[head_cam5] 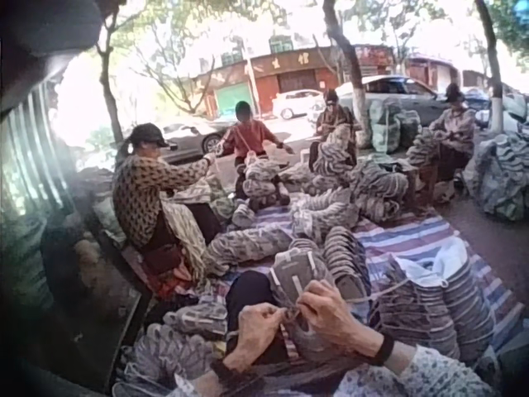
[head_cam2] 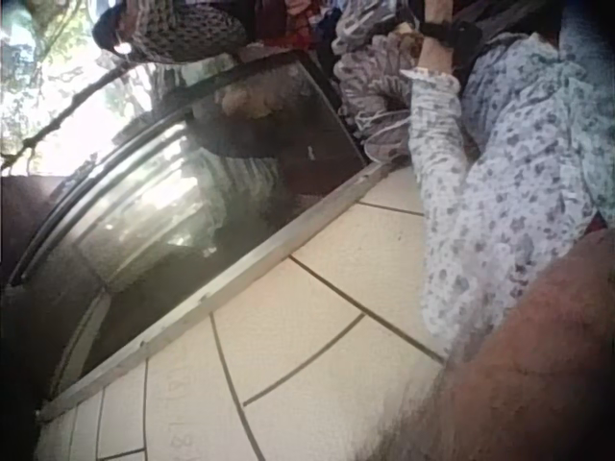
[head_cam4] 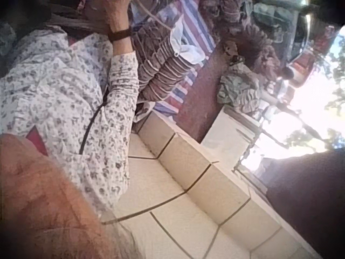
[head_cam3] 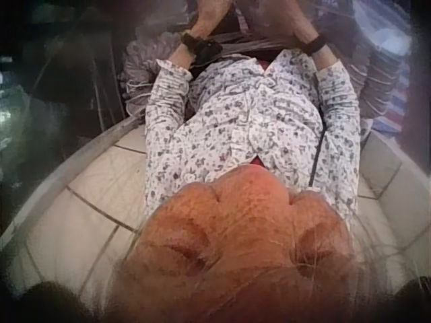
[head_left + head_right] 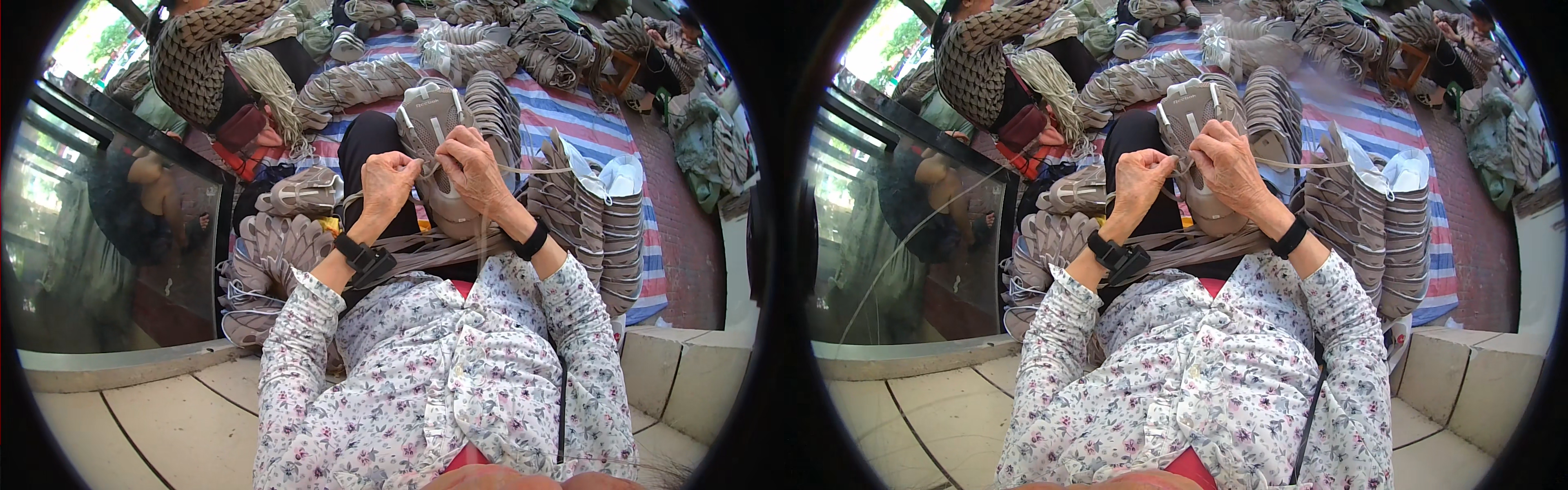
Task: Lacing and finishing a grey athletic shoe in a shared workspace.
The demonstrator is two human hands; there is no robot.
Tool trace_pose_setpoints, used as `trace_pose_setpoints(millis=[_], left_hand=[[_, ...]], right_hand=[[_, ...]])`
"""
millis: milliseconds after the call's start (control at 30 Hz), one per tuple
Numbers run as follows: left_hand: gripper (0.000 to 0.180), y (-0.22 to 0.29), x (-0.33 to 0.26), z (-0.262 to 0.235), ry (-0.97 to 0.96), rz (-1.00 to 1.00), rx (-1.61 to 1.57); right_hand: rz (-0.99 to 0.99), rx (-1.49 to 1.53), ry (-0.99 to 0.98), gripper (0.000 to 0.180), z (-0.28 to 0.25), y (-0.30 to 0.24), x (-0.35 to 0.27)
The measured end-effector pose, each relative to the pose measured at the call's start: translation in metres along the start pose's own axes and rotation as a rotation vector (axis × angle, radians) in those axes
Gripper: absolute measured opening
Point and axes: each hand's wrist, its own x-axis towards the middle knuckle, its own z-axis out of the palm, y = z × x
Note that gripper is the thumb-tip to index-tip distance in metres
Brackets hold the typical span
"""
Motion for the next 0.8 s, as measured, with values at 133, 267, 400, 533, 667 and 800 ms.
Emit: trace_pose_setpoints(millis=[133, 267, 400, 533, 667, 800], left_hand=[[0.02, 0.002, 0.0, 0.004, 0.026, 0.048, 0.037], [0.019, 0.021, -0.005, 0.011, 0.123, 0.287, 0.378], [0.019, 0.025, 0.002, 0.013, 0.124, 0.355, 0.445], [0.019, 0.005, 0.014, 0.009, 0.013, 0.208, 0.324], [0.017, 0.011, -0.005, 0.017, 0.107, 0.315, 0.398], [0.018, 0.003, -0.004, 0.015, 0.068, 0.259, 0.253]], right_hand=[[-0.031, -0.003, 0.046, 0.004, 0.003, -0.001, 0.002], [0.005, -0.036, 0.019, 0.006, 0.004, 0.005, 0.002], [-0.011, -0.05, 0.036, 0.007, 0.002, 0.004, 0.004], [-0.03, -0.045, 0.05, 0.009, 0.008, 0.002, 0.001], [-0.021, -0.056, 0.059, 0.009, 0.007, 0.002, -0.005], [-0.098, -0.204, 0.06, 0.007, 0.003, -0.012, 0.0]])
